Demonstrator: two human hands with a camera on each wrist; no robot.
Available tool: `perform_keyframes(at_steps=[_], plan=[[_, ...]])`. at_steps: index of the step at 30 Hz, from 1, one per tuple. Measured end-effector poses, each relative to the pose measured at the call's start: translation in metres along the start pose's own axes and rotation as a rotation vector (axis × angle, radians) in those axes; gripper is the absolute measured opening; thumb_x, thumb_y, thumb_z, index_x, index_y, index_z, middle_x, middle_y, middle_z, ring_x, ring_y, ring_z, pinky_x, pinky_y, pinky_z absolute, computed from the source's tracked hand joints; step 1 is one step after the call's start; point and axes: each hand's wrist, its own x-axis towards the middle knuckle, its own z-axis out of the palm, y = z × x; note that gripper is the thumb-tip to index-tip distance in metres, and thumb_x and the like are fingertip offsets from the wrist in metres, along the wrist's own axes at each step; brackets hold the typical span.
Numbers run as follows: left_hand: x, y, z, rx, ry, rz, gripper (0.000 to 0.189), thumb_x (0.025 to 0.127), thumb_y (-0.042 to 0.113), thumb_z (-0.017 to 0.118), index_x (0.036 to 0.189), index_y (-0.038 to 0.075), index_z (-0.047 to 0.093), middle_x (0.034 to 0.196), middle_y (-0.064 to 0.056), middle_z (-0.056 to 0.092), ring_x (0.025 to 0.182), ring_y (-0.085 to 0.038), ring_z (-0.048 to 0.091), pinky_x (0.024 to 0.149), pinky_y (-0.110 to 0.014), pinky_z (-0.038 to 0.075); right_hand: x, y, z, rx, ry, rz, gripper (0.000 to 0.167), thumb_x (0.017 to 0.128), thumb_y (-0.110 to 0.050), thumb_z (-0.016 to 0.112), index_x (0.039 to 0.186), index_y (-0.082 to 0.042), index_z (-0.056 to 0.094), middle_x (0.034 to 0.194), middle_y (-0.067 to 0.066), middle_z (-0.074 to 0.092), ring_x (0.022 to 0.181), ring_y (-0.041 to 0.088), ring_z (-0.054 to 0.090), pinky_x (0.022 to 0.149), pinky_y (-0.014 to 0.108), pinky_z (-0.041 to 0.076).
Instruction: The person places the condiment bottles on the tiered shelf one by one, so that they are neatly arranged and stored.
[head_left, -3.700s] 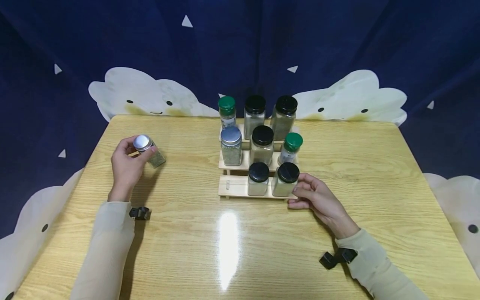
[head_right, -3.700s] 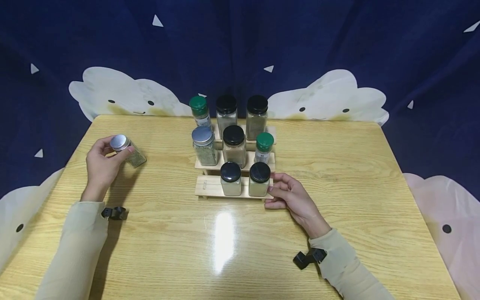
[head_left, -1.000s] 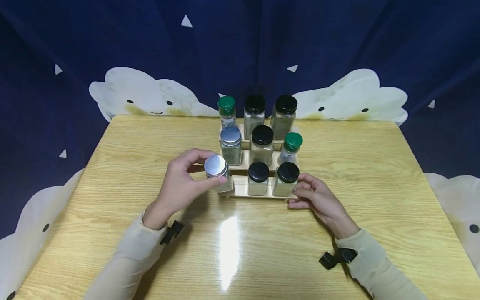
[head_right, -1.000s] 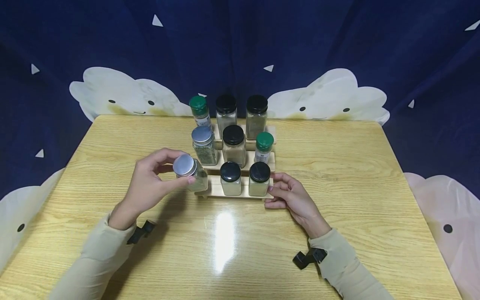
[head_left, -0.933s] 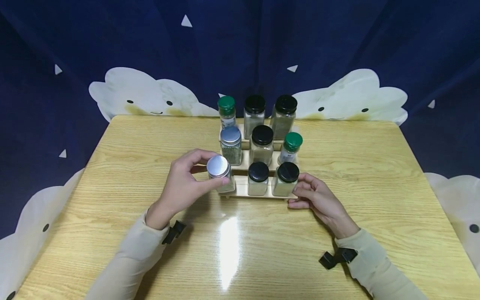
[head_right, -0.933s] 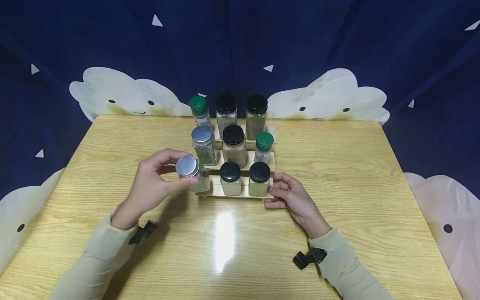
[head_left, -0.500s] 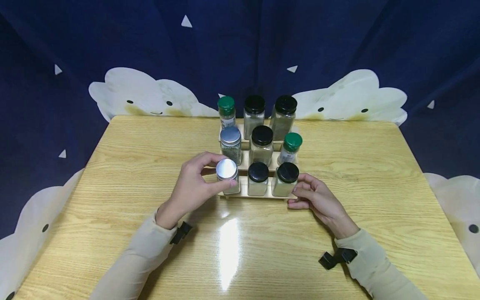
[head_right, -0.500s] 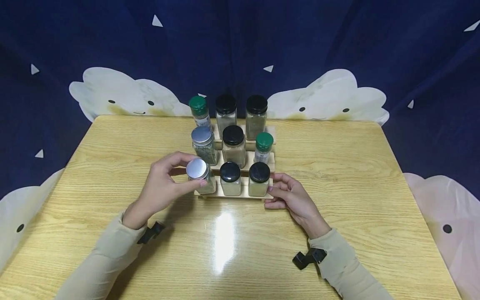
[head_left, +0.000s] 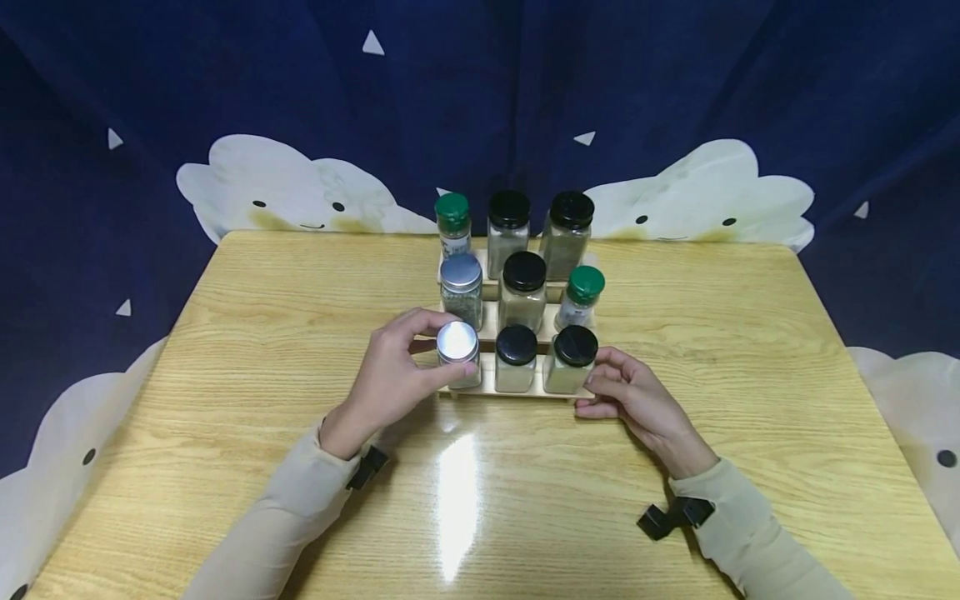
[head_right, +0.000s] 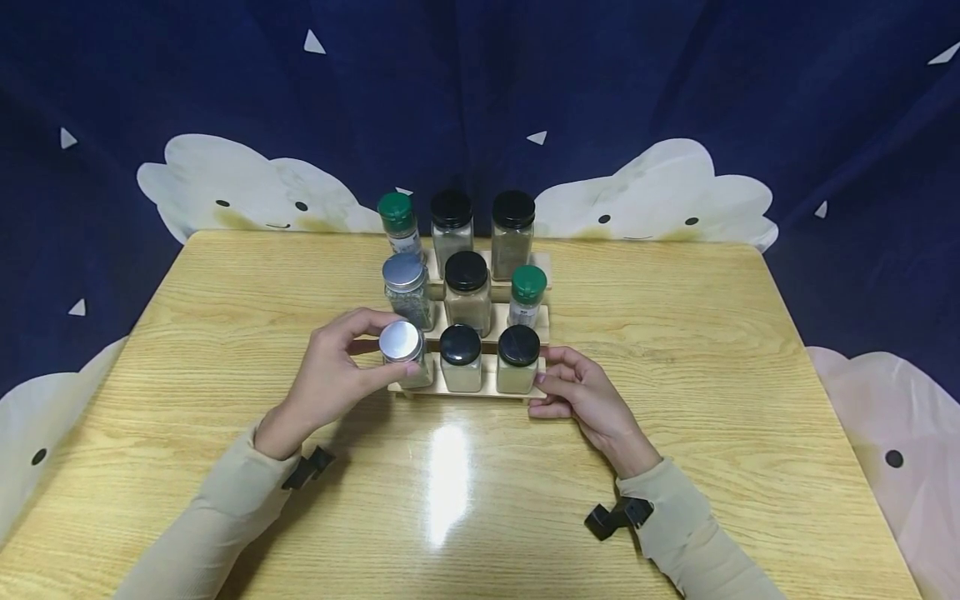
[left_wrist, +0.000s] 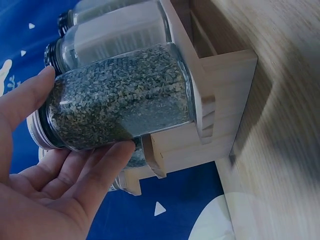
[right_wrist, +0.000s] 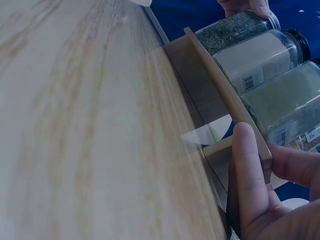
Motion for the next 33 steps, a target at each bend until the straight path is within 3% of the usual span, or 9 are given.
perform_keyframes(at_steps=[12,21,33], plan=[[0.001,-0.002,0.003,0.011,-0.012,-0.024,0.051,0.079,0.0,0.098,0.124,-0.002,0.075,0.114,-0.01,0.073,0.106,-0.025,0.069,0.097,-0.04,0.063,-0.001,-0.001,0.001,0.002,-0.007,-0.006,0.025,0.108,0.012,0.052,0.131,0.003,0.05,0.103,0.015,0.067,0.086,0.026,0.078,0.082,0.041,0.068],[-0.003,-0.006,0.004,-0.005,-0.009,0.004,0.064,0.08,0.002,0.098,0.137,0.001,0.07,0.116,-0.008,0.074,0.107,-0.024,0.07,0.1,-0.047,0.061,-0.001,0.001,0.0,0.004,-0.009,-0.005,0.023,0.108,0.012,0.052,0.129,0.003,0.049,0.102,0.014,0.067,0.087,0.026,0.078,0.082,0.041,0.068],[-0.01,-0.003,0.001,-0.032,0.025,0.036,0.061,0.083,0.003,0.096,0.138,0.0,0.07,0.121,-0.009,0.076,0.112,-0.025,0.071,0.104,-0.056,0.058,-0.002,0.001,0.0,-0.001,-0.005,-0.01,0.023,0.108,0.012,0.052,0.129,0.003,0.049,0.103,0.015,0.069,0.086,0.026,0.078,0.082,0.041,0.068]])
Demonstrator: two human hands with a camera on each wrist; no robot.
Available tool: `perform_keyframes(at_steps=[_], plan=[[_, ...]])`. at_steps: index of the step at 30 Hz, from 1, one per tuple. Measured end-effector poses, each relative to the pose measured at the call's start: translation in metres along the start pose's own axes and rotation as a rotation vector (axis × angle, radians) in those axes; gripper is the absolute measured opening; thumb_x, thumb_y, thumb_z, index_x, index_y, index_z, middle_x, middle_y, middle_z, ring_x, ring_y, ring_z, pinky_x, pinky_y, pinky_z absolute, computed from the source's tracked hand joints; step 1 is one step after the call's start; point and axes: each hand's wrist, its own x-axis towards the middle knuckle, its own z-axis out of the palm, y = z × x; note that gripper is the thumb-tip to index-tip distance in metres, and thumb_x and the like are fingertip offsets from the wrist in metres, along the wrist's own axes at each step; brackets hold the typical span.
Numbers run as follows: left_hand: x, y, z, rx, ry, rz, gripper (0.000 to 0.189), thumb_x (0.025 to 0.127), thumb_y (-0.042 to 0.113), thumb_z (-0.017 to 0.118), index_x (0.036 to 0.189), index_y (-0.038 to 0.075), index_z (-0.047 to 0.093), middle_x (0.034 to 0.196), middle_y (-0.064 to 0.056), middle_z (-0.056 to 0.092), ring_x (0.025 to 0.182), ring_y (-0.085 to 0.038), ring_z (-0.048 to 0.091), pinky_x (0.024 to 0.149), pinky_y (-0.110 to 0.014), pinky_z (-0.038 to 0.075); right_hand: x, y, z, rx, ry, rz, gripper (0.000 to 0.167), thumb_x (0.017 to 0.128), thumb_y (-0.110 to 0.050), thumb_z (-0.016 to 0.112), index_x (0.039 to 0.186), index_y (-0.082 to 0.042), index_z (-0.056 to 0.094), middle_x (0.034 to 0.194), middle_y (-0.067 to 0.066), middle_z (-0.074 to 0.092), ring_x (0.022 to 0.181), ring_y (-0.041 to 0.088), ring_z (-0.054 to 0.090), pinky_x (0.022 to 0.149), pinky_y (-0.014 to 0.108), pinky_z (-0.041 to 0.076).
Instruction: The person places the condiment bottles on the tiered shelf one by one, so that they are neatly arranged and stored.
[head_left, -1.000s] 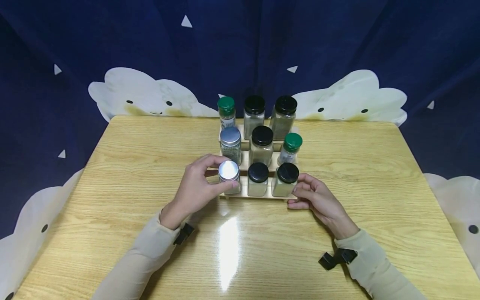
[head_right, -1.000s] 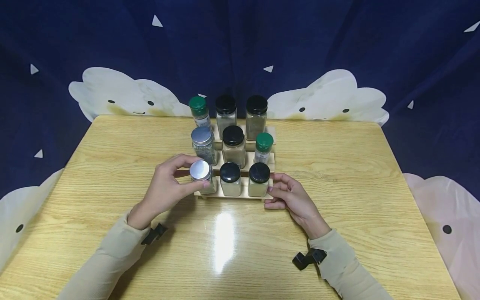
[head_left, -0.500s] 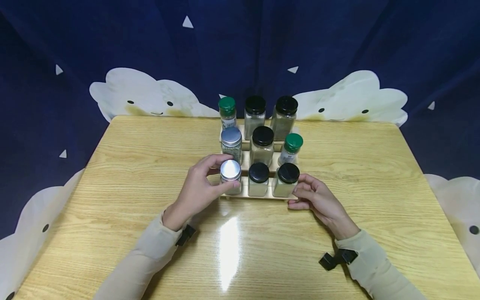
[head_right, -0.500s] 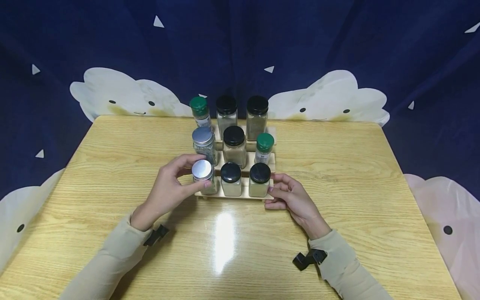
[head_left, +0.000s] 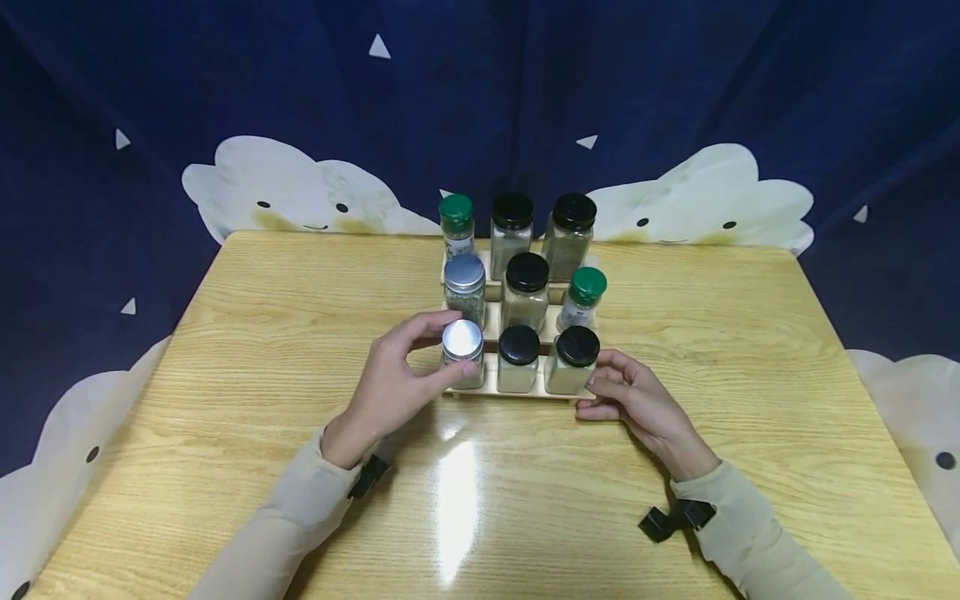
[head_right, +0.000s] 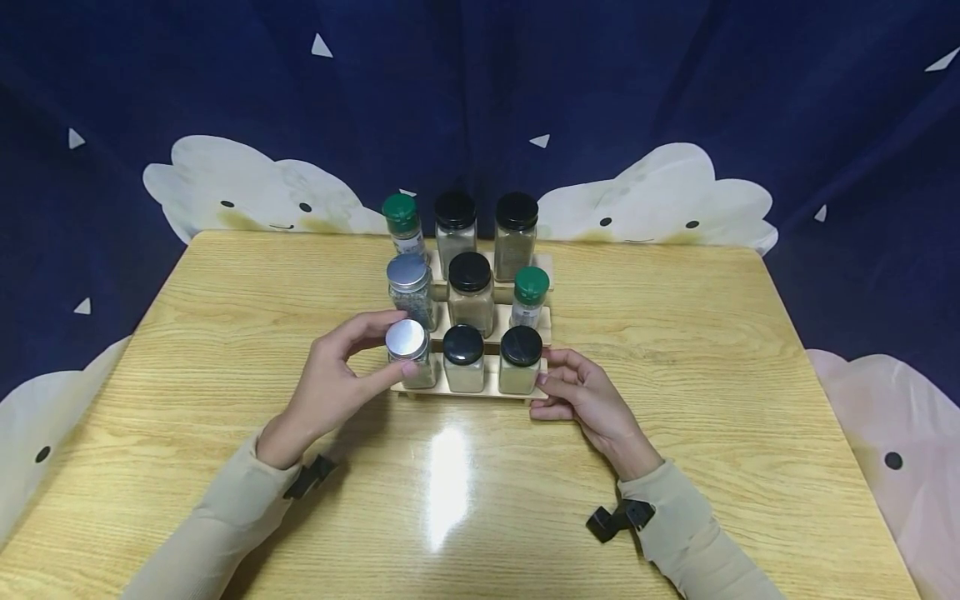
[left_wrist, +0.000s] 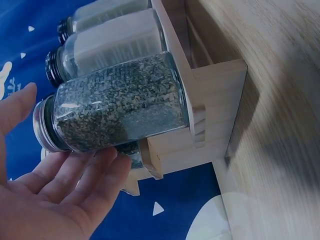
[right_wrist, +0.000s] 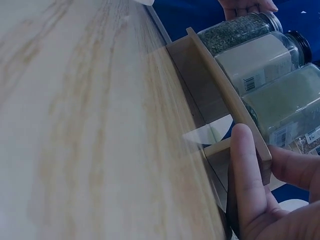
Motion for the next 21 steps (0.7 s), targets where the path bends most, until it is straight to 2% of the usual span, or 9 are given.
perform_keyframes(at_steps=[7,11,15,18,21], plan=[[-0.003,0.001,-0.003,0.005,0.03,0.02,0.051,0.088,0.003,0.091,0.136,0.0,0.071,0.129,-0.01,0.074,0.116,-0.028,0.07,0.104,-0.052,0.057,-0.002,0.0,-0.003,0.007,0.029,0.02,0.026,0.109,0.008,0.056,0.134,0.002,0.05,0.104,0.011,0.07,0.085,0.025,0.079,0.082,0.041,0.069],[-0.007,0.003,-0.011,0.022,0.087,0.082,0.039,0.094,0.003,0.083,0.132,-0.002,0.073,0.131,-0.012,0.074,0.117,-0.031,0.069,0.105,-0.044,0.057,-0.008,-0.003,-0.01,0.016,0.052,0.018,0.023,0.111,0.003,0.057,0.134,0.0,0.057,0.104,0.011,0.07,0.084,0.025,0.078,0.082,0.04,0.069],[-0.005,0.004,-0.026,0.047,0.18,0.136,0.028,0.099,0.002,0.075,0.125,-0.005,0.075,0.124,-0.014,0.077,0.11,-0.027,0.071,0.103,-0.034,0.057,-0.013,-0.009,-0.019,0.033,0.059,-0.008,0.02,0.113,-0.001,0.057,0.131,0.0,0.064,0.102,0.013,0.07,0.085,0.023,0.077,0.083,0.04,0.068],[0.001,0.003,-0.04,0.056,0.238,0.139,0.021,0.101,0.001,0.072,0.121,-0.006,0.076,0.118,-0.015,0.078,0.104,-0.02,0.072,0.098,-0.029,0.057,-0.014,-0.02,-0.026,0.059,0.072,-0.035,0.018,0.113,-0.002,0.057,0.129,0.0,0.066,0.1,0.013,0.071,0.084,0.023,0.077,0.082,0.04,0.068],[0.012,0.001,-0.053,0.07,0.27,0.124,0.018,0.103,0.001,0.07,0.118,-0.007,0.077,0.115,-0.017,0.078,0.1,-0.012,0.072,0.092,-0.025,0.057,-0.011,-0.036,-0.032,0.057,0.095,-0.066,0.017,0.113,-0.004,0.059,0.128,-0.002,0.067,0.099,0.013,0.073,0.083,0.023,0.078,0.081,0.04,0.068]])
